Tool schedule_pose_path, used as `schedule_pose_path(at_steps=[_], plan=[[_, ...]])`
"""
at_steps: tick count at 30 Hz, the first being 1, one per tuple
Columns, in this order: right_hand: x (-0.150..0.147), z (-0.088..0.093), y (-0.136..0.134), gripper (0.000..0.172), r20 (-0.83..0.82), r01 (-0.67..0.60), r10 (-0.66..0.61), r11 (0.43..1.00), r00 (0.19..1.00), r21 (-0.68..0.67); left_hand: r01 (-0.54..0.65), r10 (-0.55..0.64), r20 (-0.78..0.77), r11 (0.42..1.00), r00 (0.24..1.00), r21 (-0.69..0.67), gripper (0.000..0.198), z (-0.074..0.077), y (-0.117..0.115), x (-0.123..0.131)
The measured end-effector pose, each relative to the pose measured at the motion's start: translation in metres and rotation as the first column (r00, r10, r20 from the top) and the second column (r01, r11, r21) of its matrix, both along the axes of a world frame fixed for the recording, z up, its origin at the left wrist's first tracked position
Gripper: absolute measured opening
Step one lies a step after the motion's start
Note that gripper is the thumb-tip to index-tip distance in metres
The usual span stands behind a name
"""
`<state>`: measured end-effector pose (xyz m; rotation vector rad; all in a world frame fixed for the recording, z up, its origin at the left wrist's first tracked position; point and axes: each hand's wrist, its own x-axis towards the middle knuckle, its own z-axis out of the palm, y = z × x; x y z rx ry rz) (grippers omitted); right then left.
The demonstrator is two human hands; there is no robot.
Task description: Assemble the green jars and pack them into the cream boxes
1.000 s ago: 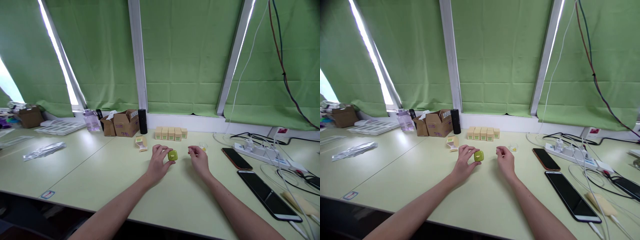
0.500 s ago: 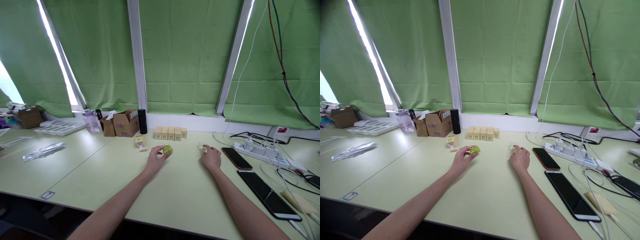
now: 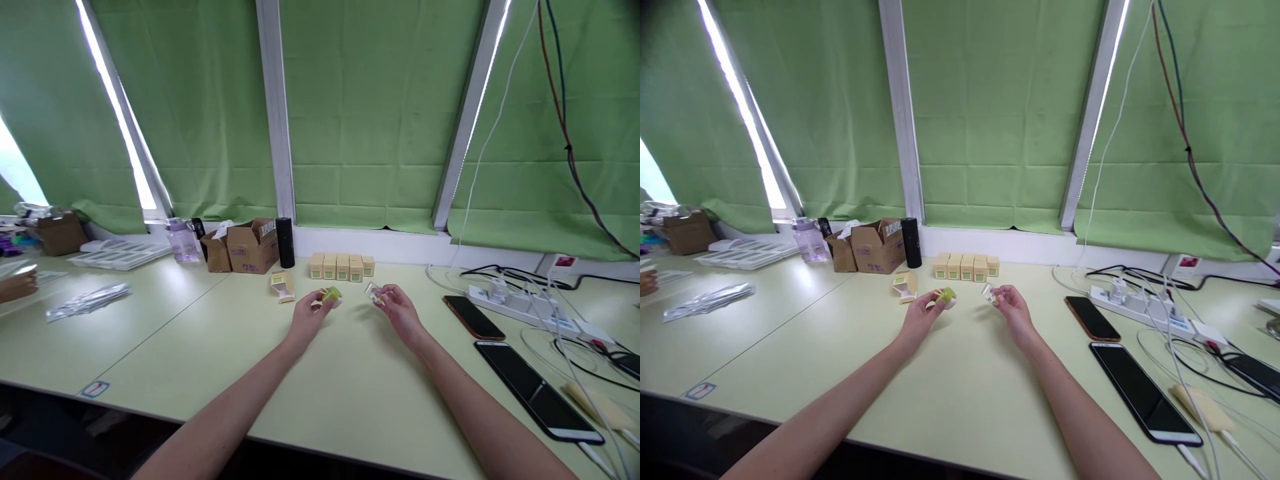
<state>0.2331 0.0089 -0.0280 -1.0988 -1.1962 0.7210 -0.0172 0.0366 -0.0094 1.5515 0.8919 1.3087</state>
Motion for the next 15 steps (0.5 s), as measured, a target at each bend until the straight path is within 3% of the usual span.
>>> schedule_pose_path(at_steps=[1,3,6,15], plan=[[-0.007,0.004,-0.005,0.042,-0.06,-0.064,0.064,0.998,0.996,0.01,0.007,-0.007,0.017,1.0,1.0,-0.006,0.054,0.001,0.0,0.0],[-0.019,0.011,-0.017,0.043,-0.354,-0.313,0.304,0.949,0.884,0.033,0.017,-0.017,0.043,1.0,0.999,-0.012,0.055,0.002,0.0,-0.001],[-0.031,0.019,-0.031,0.046,-0.52,-0.469,0.424,0.882,0.741,0.051,0.018,-0.018,0.053,1.0,0.998,-0.003,0.054,0.003,0.0,-0.001],[-0.039,0.022,-0.039,0.05,-0.518,-0.45,0.401,0.892,0.756,0.035,0.032,-0.032,0.042,0.999,0.999,-0.015,0.058,0.002,0.001,-0.002]])
